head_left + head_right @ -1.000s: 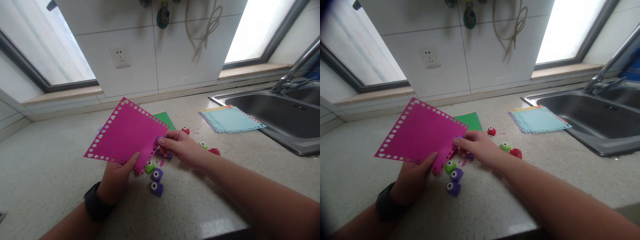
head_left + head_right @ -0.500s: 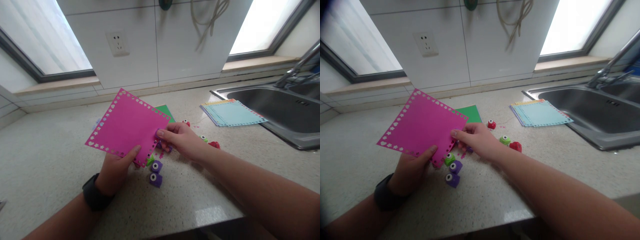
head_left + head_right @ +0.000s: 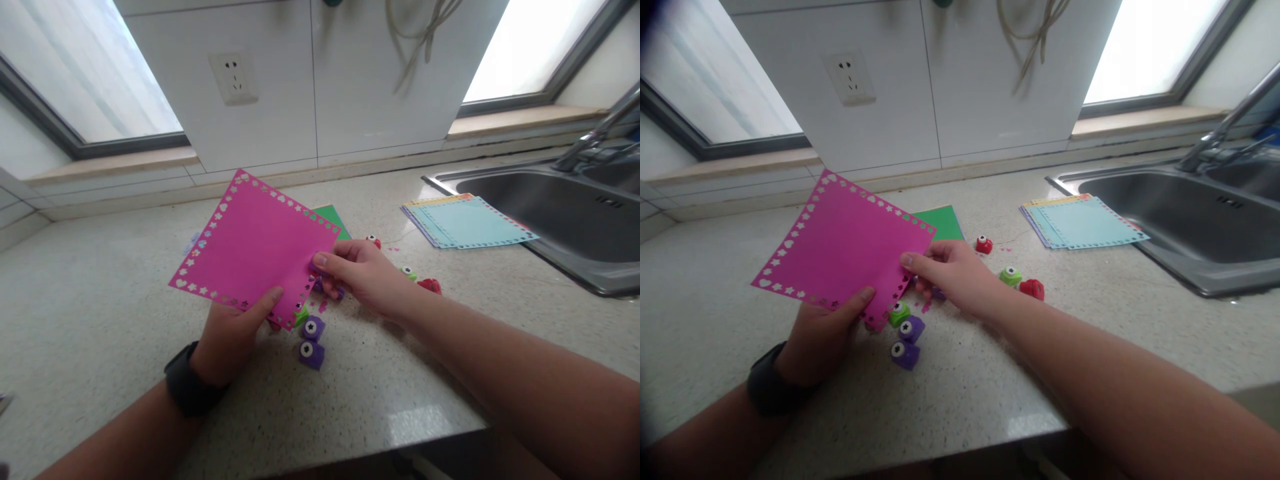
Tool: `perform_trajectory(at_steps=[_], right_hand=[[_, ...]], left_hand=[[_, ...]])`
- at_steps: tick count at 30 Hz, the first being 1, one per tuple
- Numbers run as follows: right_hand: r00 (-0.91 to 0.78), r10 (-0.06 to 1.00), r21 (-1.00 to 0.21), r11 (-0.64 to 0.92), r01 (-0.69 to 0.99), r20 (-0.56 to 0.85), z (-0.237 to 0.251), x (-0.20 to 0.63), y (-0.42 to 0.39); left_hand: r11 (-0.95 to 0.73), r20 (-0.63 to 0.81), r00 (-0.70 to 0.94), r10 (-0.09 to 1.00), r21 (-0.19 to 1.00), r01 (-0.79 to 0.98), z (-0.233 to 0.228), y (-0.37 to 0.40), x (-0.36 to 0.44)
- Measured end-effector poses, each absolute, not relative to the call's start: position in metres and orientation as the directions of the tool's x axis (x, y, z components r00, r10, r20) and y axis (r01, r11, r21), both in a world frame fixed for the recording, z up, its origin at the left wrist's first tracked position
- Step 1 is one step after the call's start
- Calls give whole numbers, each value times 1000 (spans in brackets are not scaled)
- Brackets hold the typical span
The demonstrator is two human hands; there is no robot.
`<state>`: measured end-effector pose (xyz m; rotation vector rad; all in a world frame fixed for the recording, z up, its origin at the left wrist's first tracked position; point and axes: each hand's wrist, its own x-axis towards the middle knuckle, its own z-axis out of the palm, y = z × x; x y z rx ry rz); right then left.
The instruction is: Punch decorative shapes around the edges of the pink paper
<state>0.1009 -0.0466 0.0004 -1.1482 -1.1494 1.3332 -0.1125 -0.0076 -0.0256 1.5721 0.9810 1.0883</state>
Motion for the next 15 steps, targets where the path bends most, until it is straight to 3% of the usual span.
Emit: perform_trajectory(at_steps=[7, 15], right_hand=[[-54, 998, -995, -47, -91, -42, 2, 100, -48], [-65, 998, -995, -22, -97, -16, 4, 99, -48]], left_hand=[[-297, 205, 354, 912, 927, 228, -25, -8, -114], [-308, 230, 274, 934, 905, 292, -22, -8, -110]])
